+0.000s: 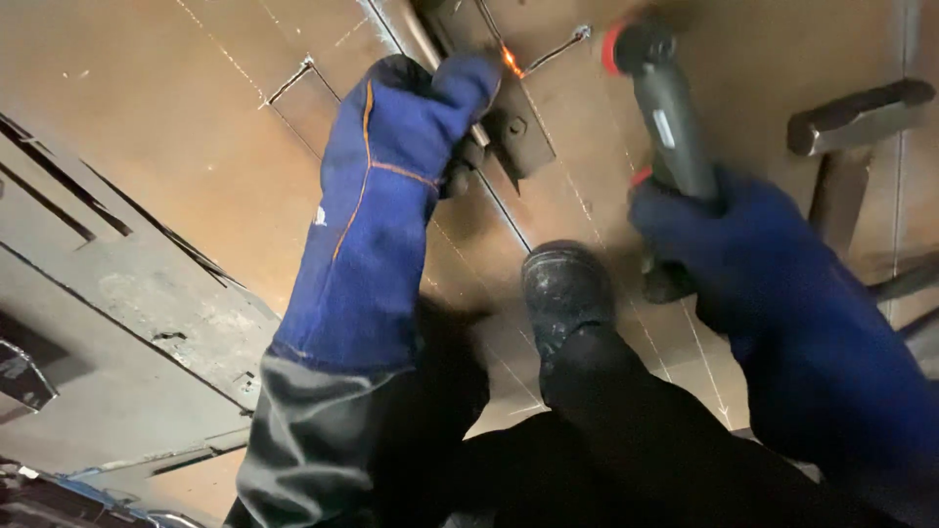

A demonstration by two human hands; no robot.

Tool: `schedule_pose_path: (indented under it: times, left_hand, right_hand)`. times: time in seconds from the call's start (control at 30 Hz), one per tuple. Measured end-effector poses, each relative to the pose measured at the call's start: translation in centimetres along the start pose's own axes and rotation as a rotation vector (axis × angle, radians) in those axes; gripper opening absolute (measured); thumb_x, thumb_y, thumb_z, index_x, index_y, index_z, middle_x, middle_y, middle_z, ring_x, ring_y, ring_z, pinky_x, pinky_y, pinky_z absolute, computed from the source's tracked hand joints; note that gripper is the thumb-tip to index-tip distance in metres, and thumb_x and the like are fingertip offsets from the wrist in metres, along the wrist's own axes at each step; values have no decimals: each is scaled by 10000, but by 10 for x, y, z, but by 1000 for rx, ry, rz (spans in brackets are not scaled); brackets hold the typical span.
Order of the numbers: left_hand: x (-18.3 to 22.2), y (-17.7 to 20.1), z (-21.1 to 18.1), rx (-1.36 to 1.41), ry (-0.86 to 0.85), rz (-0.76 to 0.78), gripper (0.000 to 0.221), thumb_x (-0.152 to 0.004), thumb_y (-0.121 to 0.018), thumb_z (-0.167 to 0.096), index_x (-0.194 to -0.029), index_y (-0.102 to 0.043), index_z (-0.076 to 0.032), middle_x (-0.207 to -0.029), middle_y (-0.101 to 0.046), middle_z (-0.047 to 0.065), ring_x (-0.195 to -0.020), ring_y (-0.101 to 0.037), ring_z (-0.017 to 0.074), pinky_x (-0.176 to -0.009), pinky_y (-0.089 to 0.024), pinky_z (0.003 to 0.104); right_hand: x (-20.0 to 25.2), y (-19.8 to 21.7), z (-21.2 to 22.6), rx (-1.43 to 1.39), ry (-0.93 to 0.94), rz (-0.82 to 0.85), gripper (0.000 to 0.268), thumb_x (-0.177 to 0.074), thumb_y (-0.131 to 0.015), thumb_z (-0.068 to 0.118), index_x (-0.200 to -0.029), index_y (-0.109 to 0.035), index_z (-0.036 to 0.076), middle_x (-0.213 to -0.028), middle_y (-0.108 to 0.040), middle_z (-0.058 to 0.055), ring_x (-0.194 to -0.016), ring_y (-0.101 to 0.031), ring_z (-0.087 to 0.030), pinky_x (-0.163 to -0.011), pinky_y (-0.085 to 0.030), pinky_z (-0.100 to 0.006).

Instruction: Cutting rectangular shapes into a metal plate using a plasma cutter and then hammering out the pieces.

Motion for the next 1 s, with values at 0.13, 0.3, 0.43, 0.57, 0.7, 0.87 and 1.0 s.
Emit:
schedule_pose_path:
  times: [0.13,0.3,0.43,0.57,0.7,0.87,1.0]
  left_hand:
    - [3,2,2,-100,-37,-21,457,-823,-788,-495,-812,-672,-53,-583,-621,27,-428,-562,118,-383,-452,297]
    - [4,0,-1,-132,-89,-32,357,-860,-754,-413,-859,-669,-66,-593,-642,6,-433,-603,116,-401,-483,298]
    - [6,-2,-1,-119,-1,11,368,-885,-737,-392,-824,-679,-33,-566,-613,36,-413,-593,136,-400,-465,311]
    - [7,-2,-2,-18,37,45,304,-868,-725,-357,-854,-685,-55,-583,-641,30,-416,-608,130,-401,-489,306]
    - [6,0,-2,-156,-20,2,344,-889,-735,-381,-838,-688,-44,-595,-664,38,-440,-611,121,-418,-483,298]
    - [6,-5,6,-80,-35,-15,281,-874,-735,-317,-875,-679,-41,-617,-685,36,-449,-643,130,-406,-500,293]
    - [9,-15,5,105,-107,-20,256,-889,-736,-251,-856,-663,-9,-656,-687,50,-478,-654,135,-406,-527,306]
  right_hand:
    - [-5,-1,-18,-120,-108,-8,413,-821,-750,304,-1193,-716,128,-843,-681,-35,-608,-634,-174,-506,-489,-329]
    - [-7,-2,-11,-10,-123,-6,421,-828,-763,254,-1214,-718,93,-854,-712,-71,-648,-695,-203,-520,-494,-336]
    - [-9,1,-2,146,-187,33,449,-875,-763,252,-1309,-710,153,-864,-752,-119,-704,-729,-196,-580,-527,-341]
    - [-10,0,3,-67,-74,37,450,-767,-753,246,-1185,-722,82,-836,-698,-79,-662,-687,-157,-560,-572,-338]
    - [-5,-1,18,52,-119,54,406,-814,-748,311,-1164,-716,108,-832,-722,-52,-641,-704,-177,-580,-540,-335]
    - [-8,6,4,68,-122,67,401,-839,-752,298,-1190,-688,116,-814,-724,-82,-648,-714,-186,-598,-560,-331]
    - [-12,16,-8,-214,-43,-8,377,-814,-727,191,-1176,-707,86,-894,-694,-31,-688,-669,-138,-582,-565,-331]
Point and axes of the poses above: each hand's wrist, its own x-axis away from the middle knuckle, its own y-axis out of the back of the hand, z = x × y, the point moved 3 cm from there along -x, towards the middle knuckle
